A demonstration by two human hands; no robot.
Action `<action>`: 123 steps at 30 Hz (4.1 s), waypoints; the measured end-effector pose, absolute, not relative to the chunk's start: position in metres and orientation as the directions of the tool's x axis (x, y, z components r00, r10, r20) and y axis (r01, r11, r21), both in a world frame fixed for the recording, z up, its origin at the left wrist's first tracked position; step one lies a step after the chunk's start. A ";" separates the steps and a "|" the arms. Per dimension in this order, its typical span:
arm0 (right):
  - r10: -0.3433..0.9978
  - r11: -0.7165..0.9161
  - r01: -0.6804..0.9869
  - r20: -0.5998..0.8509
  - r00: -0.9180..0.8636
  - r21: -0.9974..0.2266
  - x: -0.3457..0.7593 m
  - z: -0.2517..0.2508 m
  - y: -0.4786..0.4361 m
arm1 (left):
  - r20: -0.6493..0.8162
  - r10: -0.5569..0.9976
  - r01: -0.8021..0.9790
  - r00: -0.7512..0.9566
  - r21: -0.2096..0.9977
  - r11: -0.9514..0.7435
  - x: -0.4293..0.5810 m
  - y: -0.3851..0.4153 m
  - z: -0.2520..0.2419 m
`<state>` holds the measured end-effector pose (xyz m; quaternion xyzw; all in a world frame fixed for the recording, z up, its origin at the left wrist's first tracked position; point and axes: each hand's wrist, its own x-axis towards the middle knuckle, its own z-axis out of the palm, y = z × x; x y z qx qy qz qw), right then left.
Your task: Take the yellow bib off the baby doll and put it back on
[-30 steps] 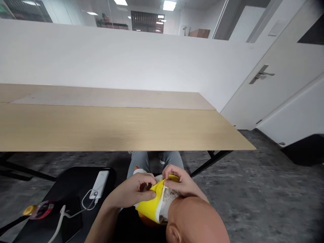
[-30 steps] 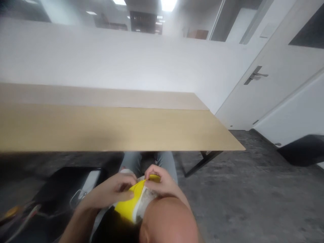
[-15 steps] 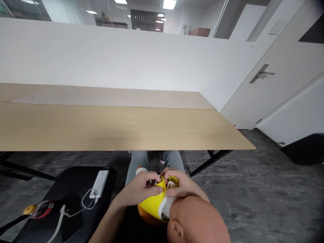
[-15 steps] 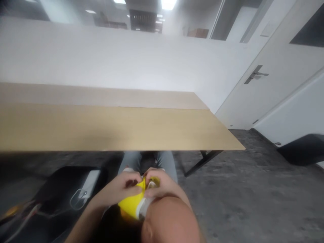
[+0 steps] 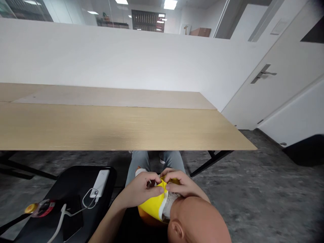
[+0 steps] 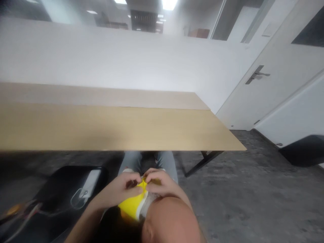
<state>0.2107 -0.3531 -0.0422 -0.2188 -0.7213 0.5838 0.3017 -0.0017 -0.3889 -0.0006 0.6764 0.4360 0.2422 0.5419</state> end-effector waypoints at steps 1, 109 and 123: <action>0.666 0.224 -0.038 0.181 -0.724 -0.974 0.211 -0.043 -0.353 | -0.143 0.860 0.341 0.490 0.939 -0.038 -0.001 -0.389 0.000; 0.689 0.182 -0.003 0.130 -0.713 -0.983 0.210 -0.046 -0.352 | -0.259 0.804 0.392 0.535 0.919 0.035 -0.010 -0.388 0.003; 0.701 0.144 0.146 -0.003 -0.713 -0.979 0.211 -0.052 -0.351 | -0.094 0.877 0.453 0.472 0.879 -0.150 0.007 -0.389 -0.001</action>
